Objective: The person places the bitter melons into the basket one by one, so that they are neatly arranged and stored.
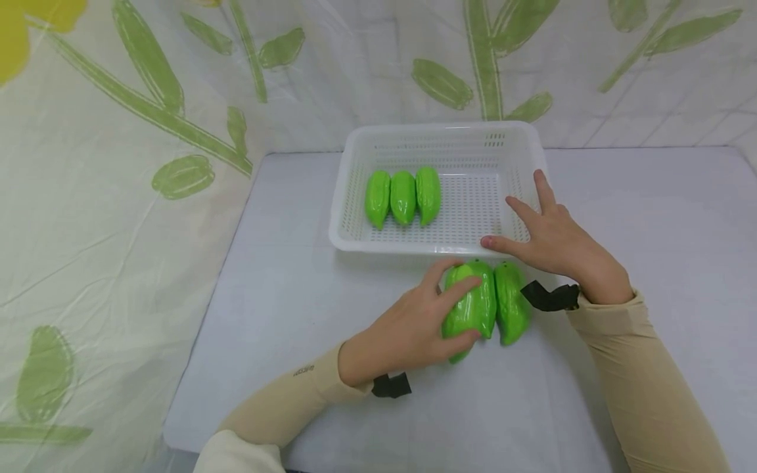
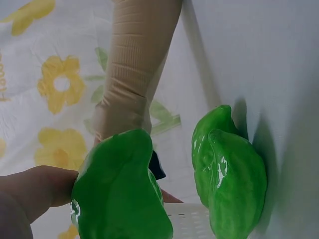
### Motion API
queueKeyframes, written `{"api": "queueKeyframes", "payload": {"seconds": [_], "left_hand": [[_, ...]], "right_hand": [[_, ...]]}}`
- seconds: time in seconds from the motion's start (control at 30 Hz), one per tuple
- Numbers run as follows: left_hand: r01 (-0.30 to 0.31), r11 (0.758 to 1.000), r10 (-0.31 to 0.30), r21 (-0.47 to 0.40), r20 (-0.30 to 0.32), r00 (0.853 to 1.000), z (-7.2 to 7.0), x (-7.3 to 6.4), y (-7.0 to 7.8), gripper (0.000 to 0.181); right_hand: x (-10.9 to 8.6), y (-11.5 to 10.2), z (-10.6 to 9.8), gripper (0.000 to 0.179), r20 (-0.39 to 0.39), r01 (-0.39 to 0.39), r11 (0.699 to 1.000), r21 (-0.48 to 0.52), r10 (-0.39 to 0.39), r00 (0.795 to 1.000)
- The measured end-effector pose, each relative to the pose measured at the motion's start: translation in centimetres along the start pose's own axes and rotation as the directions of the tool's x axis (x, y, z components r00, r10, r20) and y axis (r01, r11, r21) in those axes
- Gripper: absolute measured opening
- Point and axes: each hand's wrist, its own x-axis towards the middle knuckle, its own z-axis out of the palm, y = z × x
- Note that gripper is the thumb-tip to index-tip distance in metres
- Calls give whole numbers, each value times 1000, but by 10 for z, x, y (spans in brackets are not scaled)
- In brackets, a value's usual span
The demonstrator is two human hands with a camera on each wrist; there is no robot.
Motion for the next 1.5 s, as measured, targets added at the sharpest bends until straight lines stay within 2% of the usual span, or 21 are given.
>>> {"api": "queueKeyframes", "payload": {"seconds": [0.27, 0.6, 1.1, 1.33, 1.5], "left_hand": [[50, 999, -50, -15, -38, 998, -11, 4, -3, 68], [103, 994, -100, 30, -97, 990, -33, 25, -21, 64], [211, 975, -205, 73, -84, 975, -49, 46, -36, 66], [292, 956, -291, 36, -34, 956, -56, 59, -45, 67], [289, 957, -288, 28, -34, 957, -58, 68, -52, 66]], "right_hand": [[1, 0, 1, 104, 7, -7, 1000, -2, 7, 1000], [1, 1, 1, 105, 3, -2, 1000, 16, 2, 1000], [1, 2, 1, 105, 13, 0, 1000, 16, 0, 1000], [1, 2, 1, 106, 21, -7, 1000, 19, 7, 1000], [2, 2, 1, 106, 26, -8, 1000, 19, 8, 1000]]}}
